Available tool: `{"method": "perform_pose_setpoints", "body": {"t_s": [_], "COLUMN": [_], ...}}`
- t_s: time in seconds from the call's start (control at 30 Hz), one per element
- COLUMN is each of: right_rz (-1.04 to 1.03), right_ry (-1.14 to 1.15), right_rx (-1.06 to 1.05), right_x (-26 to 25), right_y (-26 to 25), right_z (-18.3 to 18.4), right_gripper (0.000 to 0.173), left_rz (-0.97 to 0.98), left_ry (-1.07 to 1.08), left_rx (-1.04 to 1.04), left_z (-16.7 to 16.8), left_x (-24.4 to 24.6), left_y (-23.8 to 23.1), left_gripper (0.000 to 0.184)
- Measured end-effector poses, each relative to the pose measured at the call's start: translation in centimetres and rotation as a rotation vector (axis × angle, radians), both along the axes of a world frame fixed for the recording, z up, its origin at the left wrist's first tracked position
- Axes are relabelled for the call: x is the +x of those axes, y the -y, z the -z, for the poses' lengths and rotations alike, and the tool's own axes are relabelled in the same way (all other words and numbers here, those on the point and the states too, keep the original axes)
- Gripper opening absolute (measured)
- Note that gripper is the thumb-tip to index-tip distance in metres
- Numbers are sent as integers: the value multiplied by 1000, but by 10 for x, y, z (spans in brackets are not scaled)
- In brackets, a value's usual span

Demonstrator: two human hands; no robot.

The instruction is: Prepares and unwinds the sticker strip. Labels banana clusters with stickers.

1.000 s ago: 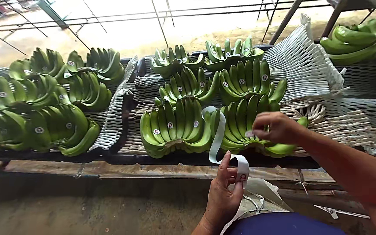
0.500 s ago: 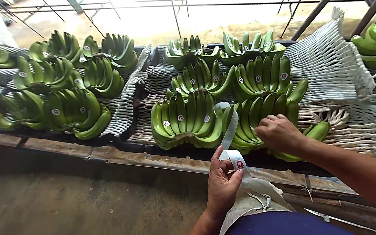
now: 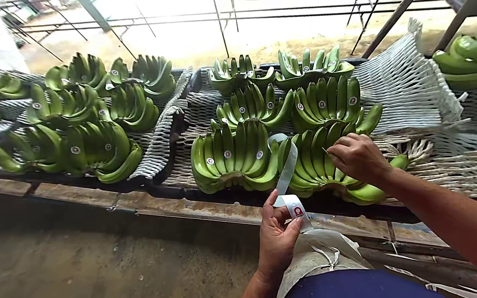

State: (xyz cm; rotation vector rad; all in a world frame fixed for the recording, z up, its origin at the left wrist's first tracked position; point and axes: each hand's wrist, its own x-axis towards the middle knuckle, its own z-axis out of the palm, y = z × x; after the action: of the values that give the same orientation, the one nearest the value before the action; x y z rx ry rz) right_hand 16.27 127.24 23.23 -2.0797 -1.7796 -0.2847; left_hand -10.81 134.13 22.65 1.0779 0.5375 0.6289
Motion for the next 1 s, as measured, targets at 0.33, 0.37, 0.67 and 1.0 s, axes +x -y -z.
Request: {"method": "perform_pose_setpoints", "body": {"t_s": [0.33, 0.37, 0.67, 1.0], "right_rz": [104, 96, -454, -316], "right_ry": [76, 87, -250, -67], "right_rx": [-968, -986, 83, 322], "right_x": [-16, -17, -82, -116], "right_y": [-27, -24, 19, -2], "right_z": [7, 7, -18, -5], "right_gripper": [20, 28, 23, 30], "left_rz": [-16, -17, -22, 8], "left_ry": [-29, -33, -26, 40], "left_rx": [-42, -45, 11, 369], "left_z": [4, 4, 0, -3], "left_x": [-8, -8, -4, -23], "left_y": [8, 8, 2, -1], "left_gripper": [79, 79, 77, 59]}}
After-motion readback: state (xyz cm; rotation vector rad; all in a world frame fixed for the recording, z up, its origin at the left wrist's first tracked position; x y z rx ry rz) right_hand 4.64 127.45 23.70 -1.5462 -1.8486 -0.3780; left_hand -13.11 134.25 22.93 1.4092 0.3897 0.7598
